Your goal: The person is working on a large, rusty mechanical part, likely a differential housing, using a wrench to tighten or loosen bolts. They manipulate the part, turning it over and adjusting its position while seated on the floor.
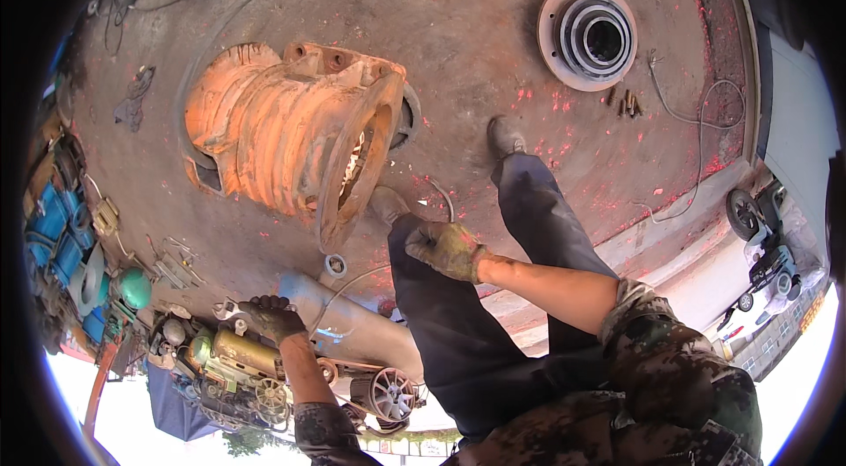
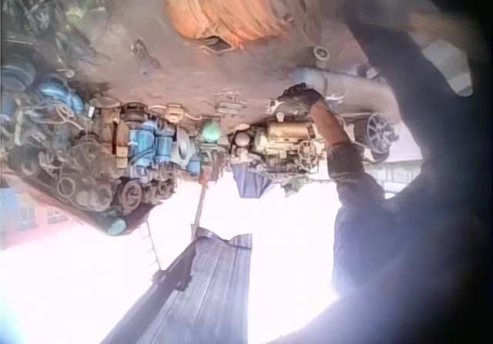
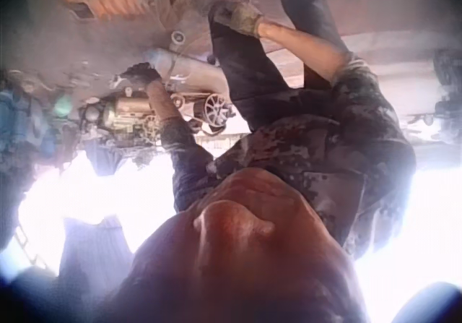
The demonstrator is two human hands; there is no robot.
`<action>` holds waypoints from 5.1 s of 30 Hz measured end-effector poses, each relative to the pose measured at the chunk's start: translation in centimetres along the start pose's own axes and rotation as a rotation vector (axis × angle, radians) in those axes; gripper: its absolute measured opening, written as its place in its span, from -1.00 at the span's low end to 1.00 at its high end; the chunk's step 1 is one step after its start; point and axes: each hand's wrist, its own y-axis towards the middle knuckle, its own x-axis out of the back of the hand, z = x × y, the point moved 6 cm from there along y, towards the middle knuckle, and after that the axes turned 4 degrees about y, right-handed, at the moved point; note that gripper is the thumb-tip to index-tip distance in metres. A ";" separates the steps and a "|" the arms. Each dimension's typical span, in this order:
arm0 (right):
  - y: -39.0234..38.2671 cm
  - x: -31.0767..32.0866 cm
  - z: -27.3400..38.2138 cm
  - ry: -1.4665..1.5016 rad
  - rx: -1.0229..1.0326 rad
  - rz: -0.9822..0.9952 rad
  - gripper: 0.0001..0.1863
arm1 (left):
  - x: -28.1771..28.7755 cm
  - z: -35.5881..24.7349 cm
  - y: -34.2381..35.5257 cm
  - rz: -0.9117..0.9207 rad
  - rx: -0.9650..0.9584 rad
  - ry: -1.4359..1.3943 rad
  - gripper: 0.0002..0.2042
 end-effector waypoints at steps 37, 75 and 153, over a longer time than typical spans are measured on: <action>16.5 14.0 3.1 -0.805 0.972 0.204 -0.64 | -30.9 33.4 -18.0 1.148 -0.181 0.353 -0.43; 9.8 5.1 8.0 -1.344 1.823 -0.580 -0.69 | -27.7 32.1 -21.2 1.220 -0.287 0.379 -0.60; 14.2 10.9 -3.4 -0.345 0.530 0.390 -0.61 | -26.9 26.1 -23.5 0.513 -1.239 0.209 -0.53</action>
